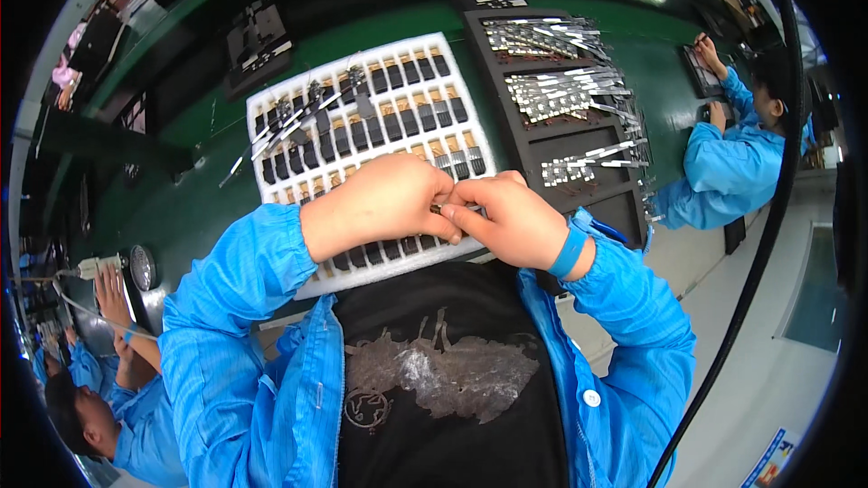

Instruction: Assembling electronic components and circuit boards on a factory production line.

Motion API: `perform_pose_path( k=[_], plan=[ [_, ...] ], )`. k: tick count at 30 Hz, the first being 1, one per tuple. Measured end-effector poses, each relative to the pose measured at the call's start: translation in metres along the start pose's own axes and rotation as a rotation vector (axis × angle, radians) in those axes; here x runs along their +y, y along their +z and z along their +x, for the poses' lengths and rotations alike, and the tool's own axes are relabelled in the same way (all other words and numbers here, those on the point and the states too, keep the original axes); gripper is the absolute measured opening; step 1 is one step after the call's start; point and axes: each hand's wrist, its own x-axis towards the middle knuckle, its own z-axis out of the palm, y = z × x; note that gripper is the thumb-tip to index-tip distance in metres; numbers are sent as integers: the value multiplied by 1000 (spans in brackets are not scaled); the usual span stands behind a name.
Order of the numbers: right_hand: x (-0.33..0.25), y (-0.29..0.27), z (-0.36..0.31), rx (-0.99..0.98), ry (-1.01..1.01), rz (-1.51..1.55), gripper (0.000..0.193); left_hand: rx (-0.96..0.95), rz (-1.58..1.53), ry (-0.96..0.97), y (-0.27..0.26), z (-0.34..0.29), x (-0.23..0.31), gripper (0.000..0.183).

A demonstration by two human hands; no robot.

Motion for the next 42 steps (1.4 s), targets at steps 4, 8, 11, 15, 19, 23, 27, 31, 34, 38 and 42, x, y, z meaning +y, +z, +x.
perform_pose_path(
  k=[4,8,11,15,19,23,27,31,34,38,42],
  plan=[
    [-10,2,5,74,115,179,22,63,-344,-164,-7,-13,-14,30],
    [-17,11,5,176,110,276,19,156,-1002,-181,13,-28,-50,25],
    [-16,18,4,216,89,306,17,163,-965,-119,22,-39,-55,24],
    [-11,21,4,257,85,325,17,313,-765,-246,30,-48,-55,18],
    [-8,18,4,218,175,414,17,398,-720,-177,35,-55,-54,12],
    [-8,17,2,217,194,472,17,384,-749,-229,22,-55,-41,12],
    [-9,18,2,207,185,472,17,425,-587,-149,27,-52,-43,17],
    [-9,19,0,212,189,517,17,562,-39,54,38,-41,-47,29],
    [-7,19,-3,219,177,516,17,490,27,8,40,-36,-41,35],
    [-4,20,-6,227,168,516,17,505,91,-13,42,-31,-42,33],
    [-3,19,-7,246,160,522,16,486,61,-14,45,-28,-44,29]
  ],
)
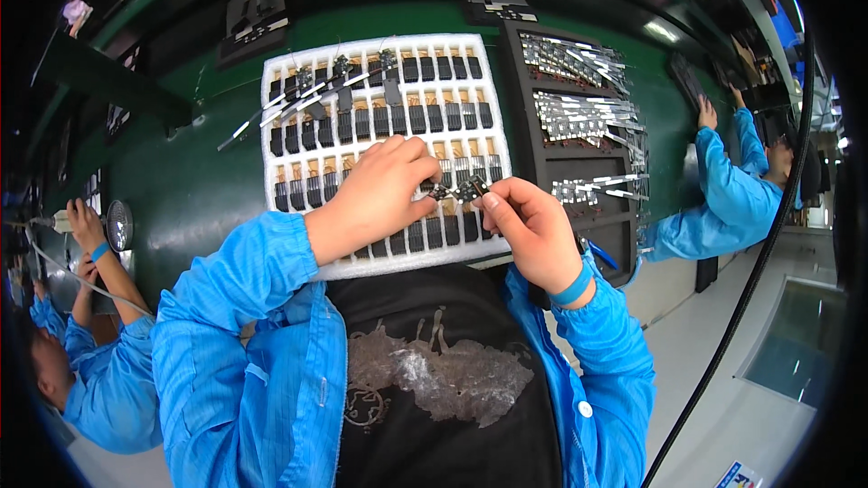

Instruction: Assembling electronic components and circuit boards on a factory production line.

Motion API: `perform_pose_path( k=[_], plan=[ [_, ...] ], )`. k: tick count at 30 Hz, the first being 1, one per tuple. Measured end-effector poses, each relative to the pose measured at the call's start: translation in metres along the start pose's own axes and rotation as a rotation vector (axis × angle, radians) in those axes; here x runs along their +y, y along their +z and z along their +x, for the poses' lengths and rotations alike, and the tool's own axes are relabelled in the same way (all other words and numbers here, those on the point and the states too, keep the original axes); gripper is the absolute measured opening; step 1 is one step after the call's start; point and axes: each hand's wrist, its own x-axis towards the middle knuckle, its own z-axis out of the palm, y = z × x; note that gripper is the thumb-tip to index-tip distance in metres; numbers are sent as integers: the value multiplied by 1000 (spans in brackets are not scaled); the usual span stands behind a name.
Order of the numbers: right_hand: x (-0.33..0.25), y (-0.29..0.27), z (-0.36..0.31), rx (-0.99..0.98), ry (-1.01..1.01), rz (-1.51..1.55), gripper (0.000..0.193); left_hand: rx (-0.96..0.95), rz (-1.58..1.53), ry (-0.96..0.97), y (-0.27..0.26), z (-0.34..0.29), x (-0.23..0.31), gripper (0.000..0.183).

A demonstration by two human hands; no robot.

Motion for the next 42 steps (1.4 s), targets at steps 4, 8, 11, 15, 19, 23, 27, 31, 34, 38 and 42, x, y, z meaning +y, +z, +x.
perform_pose_path(
  k=[4,8,11,15,19,23,27,31,34,38,42],
  plan=[
    [0,0,1,11,22,18,14,-3,-89,-11,4,1,-4,24],
    [-1,2,1,34,1,4,13,30,-417,-200,3,3,-2,17],
    [4,5,2,32,-43,-6,13,-17,-692,-391,1,3,-3,14],
    [2,8,3,57,-49,-42,14,-114,-950,-474,-9,2,5,13],
    [4,8,5,82,-33,-71,15,-132,-870,-467,-17,-1,7,13],
    [7,8,6,88,-12,-77,15,-113,-839,-475,-15,-3,9,14],
    [8,9,8,80,30,-87,14,-95,-790,-471,-13,-6,12,14],
    [7,11,12,103,17,-100,15,-95,-788,-490,-13,-3,11,14],
    [4,13,14,104,-26,-185,15,-54,-814,-473,-14,-2,12,13],
    [8,13,12,140,-95,-100,17,-15,-661,-466,-21,-2,20,14],
    [14,14,12,149,-27,-73,19,-19,-662,-465,-23,-5,19,14]
  ],
)
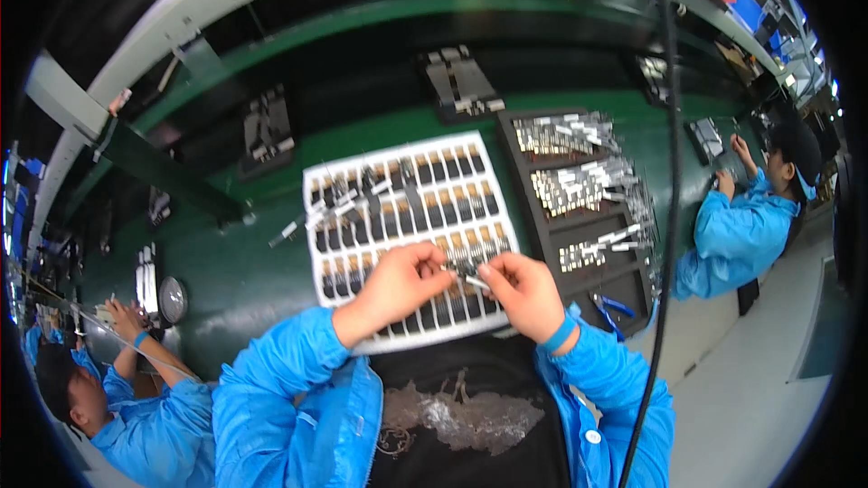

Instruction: Assembling electronic components and circuit boards on a factory production line.

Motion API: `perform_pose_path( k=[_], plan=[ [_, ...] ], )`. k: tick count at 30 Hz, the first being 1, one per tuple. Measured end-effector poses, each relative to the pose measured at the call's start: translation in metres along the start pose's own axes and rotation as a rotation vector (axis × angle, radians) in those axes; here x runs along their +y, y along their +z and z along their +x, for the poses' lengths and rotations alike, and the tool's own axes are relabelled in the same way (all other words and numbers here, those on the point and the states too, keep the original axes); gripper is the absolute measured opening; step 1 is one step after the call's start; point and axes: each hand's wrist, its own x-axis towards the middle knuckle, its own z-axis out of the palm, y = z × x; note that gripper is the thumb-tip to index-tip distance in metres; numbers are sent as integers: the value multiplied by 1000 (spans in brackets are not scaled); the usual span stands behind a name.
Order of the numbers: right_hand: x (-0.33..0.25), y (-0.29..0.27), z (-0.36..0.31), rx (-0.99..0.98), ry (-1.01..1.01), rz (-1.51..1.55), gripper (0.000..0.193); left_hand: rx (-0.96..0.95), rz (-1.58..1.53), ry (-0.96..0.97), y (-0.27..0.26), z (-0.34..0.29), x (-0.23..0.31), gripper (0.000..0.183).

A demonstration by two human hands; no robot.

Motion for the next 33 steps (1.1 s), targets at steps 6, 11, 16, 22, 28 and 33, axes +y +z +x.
perform_pose_path(
  k=[6,11,16,22,28,33],
  plan=[
    [-3,-10,-7,69,-46,103,18,31,187,200,-33,-3,38,17],
    [0,-18,-8,121,-59,200,18,200,394,708,-93,14,149,11],
    [0,-25,-4,158,-101,343,22,425,372,811,-144,99,273,18],
    [11,-32,-5,124,-76,275,17,318,103,844,-133,228,394,29],
    [15,-34,-16,128,-28,316,17,435,679,474,-100,343,434,30],
    [19,-39,-24,155,13,330,17,395,473,531,-70,321,405,72]
  ],
)
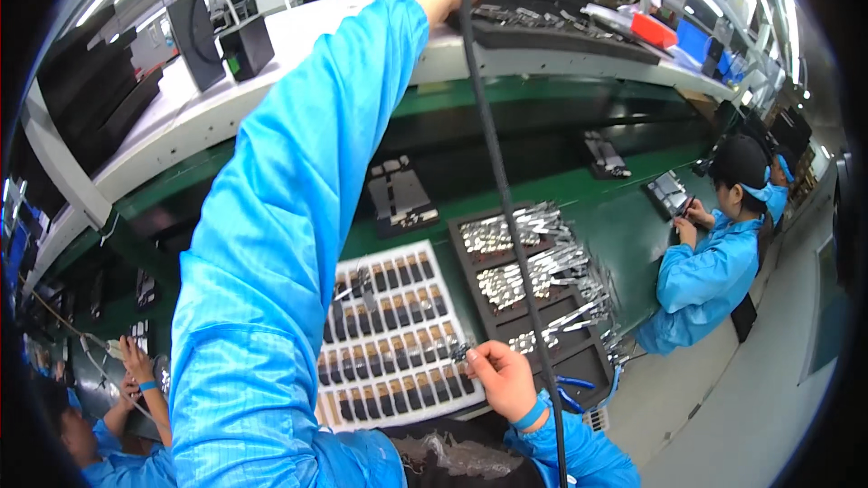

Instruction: Assembling electronic components and circuit boards on a factory production line.

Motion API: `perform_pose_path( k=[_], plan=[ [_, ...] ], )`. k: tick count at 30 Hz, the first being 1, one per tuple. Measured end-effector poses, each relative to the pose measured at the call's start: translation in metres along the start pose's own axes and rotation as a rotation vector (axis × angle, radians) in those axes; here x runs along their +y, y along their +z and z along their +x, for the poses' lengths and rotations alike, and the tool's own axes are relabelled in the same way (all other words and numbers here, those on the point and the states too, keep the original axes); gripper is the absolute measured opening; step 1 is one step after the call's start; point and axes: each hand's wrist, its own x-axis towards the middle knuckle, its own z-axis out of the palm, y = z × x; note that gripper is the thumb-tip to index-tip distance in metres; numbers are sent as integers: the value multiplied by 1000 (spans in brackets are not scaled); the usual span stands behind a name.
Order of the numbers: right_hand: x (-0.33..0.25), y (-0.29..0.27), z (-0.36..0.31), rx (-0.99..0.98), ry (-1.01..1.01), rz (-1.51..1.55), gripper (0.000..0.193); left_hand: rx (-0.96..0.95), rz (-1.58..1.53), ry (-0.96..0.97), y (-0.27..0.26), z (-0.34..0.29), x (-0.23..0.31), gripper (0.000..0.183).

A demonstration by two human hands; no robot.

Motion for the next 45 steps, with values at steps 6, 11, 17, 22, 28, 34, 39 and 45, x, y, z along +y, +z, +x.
perform_pose_path(
  k=[6,11,17,22,28,34,39,45],
  plan=[
    [-17,8,2,-40,-25,-28,14,17,-69,365,-47,-34,-3,39],
    [-11,10,0,-68,-26,-3,15,361,474,907,-94,-233,-48,38],
    [-12,21,-4,-92,-2,0,14,-229,348,251,-54,-369,-170,16],
    [-10,23,-8,-106,-32,22,13,-286,519,-19,3,-382,-247,27],
    [-4,20,-11,-74,-61,-11,14,-321,645,-89,31,-373,-248,29],
    [-5,16,-8,-109,-46,-32,14,-250,498,-155,25,-376,-244,21],
    [-2,12,-5,-135,-33,-38,14,-291,-409,-533,8,-361,-239,9],
    [1,13,-4,-86,-33,8,14,-331,-786,-525,-23,-342,-232,13]
  ],
)
